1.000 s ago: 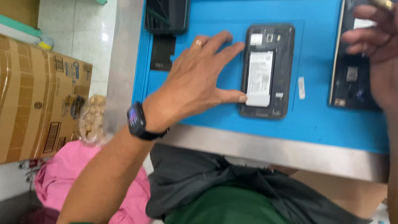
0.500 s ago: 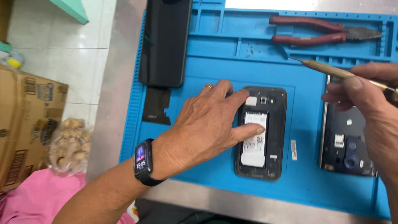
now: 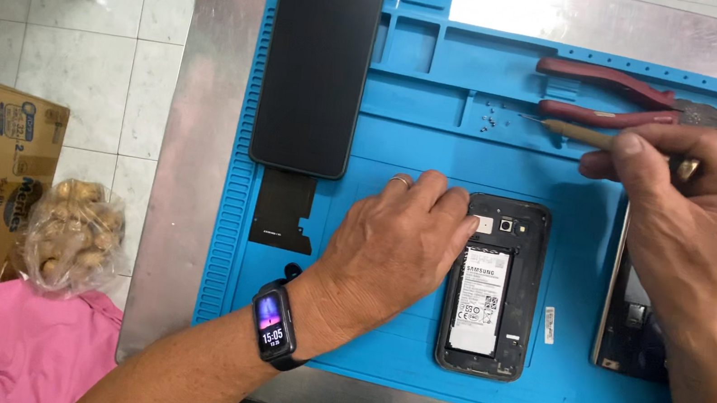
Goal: The person uses a screwdriver to remove screws from the back of a disassembled smartphone. They then use a metal prying tool to carefully lift and separate the internal components from the phone's frame.
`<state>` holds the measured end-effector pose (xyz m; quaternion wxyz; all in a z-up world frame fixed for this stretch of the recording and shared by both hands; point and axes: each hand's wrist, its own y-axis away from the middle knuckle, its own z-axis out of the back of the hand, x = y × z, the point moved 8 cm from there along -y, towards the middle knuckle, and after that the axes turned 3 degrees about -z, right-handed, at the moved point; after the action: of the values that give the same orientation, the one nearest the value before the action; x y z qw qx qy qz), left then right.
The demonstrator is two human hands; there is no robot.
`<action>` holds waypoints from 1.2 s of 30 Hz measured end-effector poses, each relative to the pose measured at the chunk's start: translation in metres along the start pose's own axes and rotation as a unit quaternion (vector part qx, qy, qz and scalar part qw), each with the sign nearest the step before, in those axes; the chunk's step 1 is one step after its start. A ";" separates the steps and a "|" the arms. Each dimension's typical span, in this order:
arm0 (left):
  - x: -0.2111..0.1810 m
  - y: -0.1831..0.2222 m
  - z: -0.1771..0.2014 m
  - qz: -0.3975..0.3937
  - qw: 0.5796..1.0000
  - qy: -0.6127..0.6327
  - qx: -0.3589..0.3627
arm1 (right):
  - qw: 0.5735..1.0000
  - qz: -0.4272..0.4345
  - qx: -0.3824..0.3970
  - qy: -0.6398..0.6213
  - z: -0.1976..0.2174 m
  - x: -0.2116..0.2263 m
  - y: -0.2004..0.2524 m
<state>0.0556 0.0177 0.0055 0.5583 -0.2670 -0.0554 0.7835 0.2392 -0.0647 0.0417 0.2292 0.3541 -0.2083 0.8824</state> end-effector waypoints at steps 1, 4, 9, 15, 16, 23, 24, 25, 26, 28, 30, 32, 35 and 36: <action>-0.001 -0.001 -0.002 -0.005 1.000 -0.005 0.002 | 1.000 -0.018 -0.014 -0.001 0.002 -0.008 0.001; -0.001 0.000 -0.004 -0.003 1.000 0.002 0.010 | 0.998 -0.057 -0.010 -0.037 0.001 -0.016 0.000; -0.003 0.000 -0.002 -0.013 1.000 -0.006 0.008 | 0.997 -0.062 -0.019 -0.035 0.001 -0.023 -0.001; -0.003 0.001 -0.002 -0.020 1.000 -0.023 0.006 | 0.996 -0.078 -0.017 -0.046 0.000 -0.023 -0.003; -0.003 0.001 -0.002 -0.019 1.000 -0.022 0.003 | 0.996 -0.081 -0.017 -0.044 0.000 -0.024 -0.002; -0.003 0.000 -0.001 -0.015 1.000 -0.013 0.004 | 0.997 -0.074 -0.007 -0.037 0.001 -0.022 -0.002; -0.003 0.000 0.000 -0.017 1.000 -0.013 0.001 | 0.998 -0.058 -0.004 -0.032 0.001 -0.020 -0.001; -0.003 0.000 0.001 -0.019 1.000 -0.014 -0.002 | 0.999 -0.042 -0.002 -0.027 0.001 -0.019 -0.001; -0.003 -0.001 0.001 -0.018 1.000 -0.014 -0.002 | 0.999 -0.041 -0.001 -0.028 0.001 -0.019 0.000; 0.000 -0.001 0.001 -0.006 1.000 0.002 0.000 | 0.993 -0.081 -0.008 -0.084 0.002 -0.026 0.003; 0.002 -0.002 0.003 0.000 1.000 0.018 -0.011 | 0.987 -0.139 -0.013 -0.081 0.005 -0.023 0.008; 0.005 0.000 0.004 0.007 0.999 0.035 -0.021 | 0.977 -0.199 -0.015 -0.077 0.009 -0.026 0.018; 0.008 0.001 0.002 0.020 0.999 0.044 -0.022 | 0.988 -0.154 0.015 -0.018 0.017 -0.024 0.033; 0.008 0.000 0.001 0.026 0.999 0.042 -0.011 | 0.989 -0.139 0.030 -0.029 0.018 -0.029 0.039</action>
<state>0.0530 0.0248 0.0032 0.5367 -0.3074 -0.0337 0.7851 0.2455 -0.1131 0.0246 0.3332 0.4115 -0.1369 0.8372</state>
